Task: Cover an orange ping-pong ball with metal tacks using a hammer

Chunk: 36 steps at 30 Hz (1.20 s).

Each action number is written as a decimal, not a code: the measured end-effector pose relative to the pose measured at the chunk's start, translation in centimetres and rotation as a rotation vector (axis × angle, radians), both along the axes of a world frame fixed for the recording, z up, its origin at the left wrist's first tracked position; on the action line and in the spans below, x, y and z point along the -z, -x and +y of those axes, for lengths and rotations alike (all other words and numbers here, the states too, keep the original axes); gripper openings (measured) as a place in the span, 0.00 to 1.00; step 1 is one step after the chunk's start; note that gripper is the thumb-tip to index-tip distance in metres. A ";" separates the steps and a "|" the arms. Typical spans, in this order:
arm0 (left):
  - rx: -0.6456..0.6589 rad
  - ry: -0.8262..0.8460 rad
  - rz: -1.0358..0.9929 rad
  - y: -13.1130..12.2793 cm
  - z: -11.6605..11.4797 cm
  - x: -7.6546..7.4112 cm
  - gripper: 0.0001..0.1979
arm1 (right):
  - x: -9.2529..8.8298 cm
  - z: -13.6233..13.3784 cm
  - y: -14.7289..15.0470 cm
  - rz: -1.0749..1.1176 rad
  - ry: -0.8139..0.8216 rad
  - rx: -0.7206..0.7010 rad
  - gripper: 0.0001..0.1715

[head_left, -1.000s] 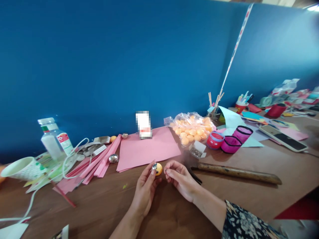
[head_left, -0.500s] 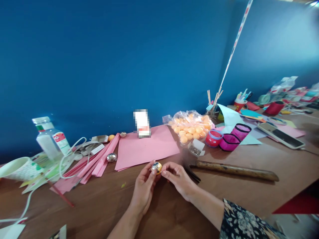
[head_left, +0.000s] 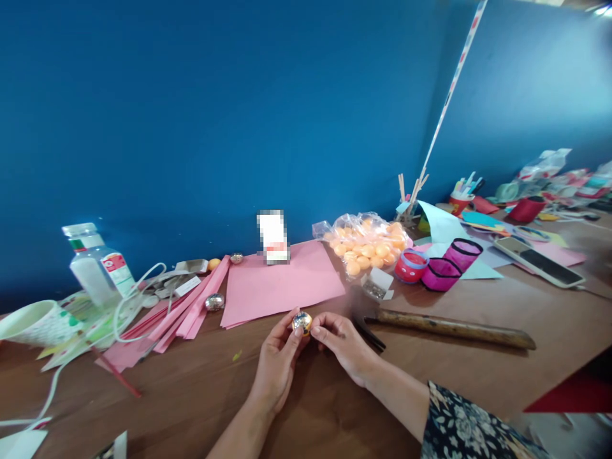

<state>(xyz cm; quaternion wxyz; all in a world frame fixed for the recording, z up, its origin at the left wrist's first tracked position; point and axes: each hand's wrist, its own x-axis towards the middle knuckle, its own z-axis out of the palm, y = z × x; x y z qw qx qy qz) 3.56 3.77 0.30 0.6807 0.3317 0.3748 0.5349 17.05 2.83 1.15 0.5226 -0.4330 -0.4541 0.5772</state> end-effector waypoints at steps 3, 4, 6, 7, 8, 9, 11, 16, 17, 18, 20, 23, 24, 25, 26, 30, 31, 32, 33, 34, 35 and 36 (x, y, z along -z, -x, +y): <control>-0.003 0.002 -0.005 0.0 0.0 0.0 0.22 | 0.0 0.0 0.0 -0.001 -0.001 -0.003 0.15; -0.004 0.004 -0.005 0.0 0.0 0.0 0.22 | 0.0 0.0 0.0 -0.002 -0.002 -0.003 0.15; -0.003 0.010 -0.006 -0.1 0.0 0.0 0.22 | 0.0 0.1 0.0 -0.008 -0.002 -0.002 0.14; -0.002 0.013 -0.007 -0.1 0.0 0.0 0.23 | 0.0 0.1 0.0 -0.011 -0.002 -0.003 0.14; 0.000 0.016 -0.010 -0.1 0.1 0.0 0.23 | -0.1 0.1 0.0 -0.014 -0.003 -0.004 0.14; 0.003 0.019 -0.013 0.0 0.1 0.0 0.23 | -0.1 0.1 0.0 -0.016 -0.005 -0.005 0.13; 0.006 0.020 -0.020 0.0 0.1 0.1 0.23 | -0.2 0.0 0.0 -0.021 -0.008 -0.006 0.13; 0.015 0.019 -0.028 0.0 0.2 0.3 0.22 | -0.3 0.0 0.0 -0.046 0.004 -0.006 0.13; 0.020 0.018 -0.027 0.1 0.2 0.3 0.22 | -0.3 0.0 0.0 -0.050 0.006 -0.005 0.13; 0.024 0.017 -0.026 0.1 0.2 0.3 0.22 | -0.3 0.0 0.0 -0.053 0.008 -0.005 0.13; 0.028 0.014 -0.024 0.1 0.2 0.3 0.23 | -0.2 0.1 0.0 -0.055 0.009 -0.007 0.13; 0.031 0.015 -0.021 0.1 0.2 0.2 0.23 | -0.1 0.1 0.0 -0.062 0.005 -0.011 0.13; 0.032 0.017 -0.022 0.1 0.1 0.2 0.23 | -0.1 0.2 0.0 -0.067 0.003 -0.011 0.13; 0.033 0.019 -0.022 0.1 0.1 0.2 0.23 | 0.0 0.2 -0.1 -0.072 0.002 -0.010 0.13; 0.035 0.020 -0.021 0.1 0.1 0.2 0.23 | 0.0 0.1 -0.1 -0.078 0.001 -0.008 0.13; 0.022 0.013 -0.005 0.1 0.2 0.3 0.23 | -0.1 0.1 -0.1 -0.084 0.011 -0.008 0.13; 0.018 0.010 0.000 0.1 0.2 0.3 0.23 | -0.1 0.1 -0.1 -0.083 0.015 -0.009 0.14; 0.017 0.006 0.002 0.1 0.2 0.4 0.24 | -0.2 0.1 0.0 -0.082 0.018 -0.007 0.14; 0.019 0.004 0.003 0.1 0.2 0.4 0.24 | -0.2 0.1 0.0 -0.082 0.021 -0.004 0.14; 0.024 0.002 0.001 0.1 0.2 0.4 0.25 | -0.3 0.1 0.0 -0.084 0.022 0.000 0.14; 0.026 0.001 0.000 0.1 0.2 0.4 0.25 | -0.3 0.1 0.0 -0.087 0.022 0.005 0.14; 0.028 0.002 -0.002 0.1 0.2 0.4 0.25 | -0.3 0.1 0.0 -0.088 0.020 0.009 0.14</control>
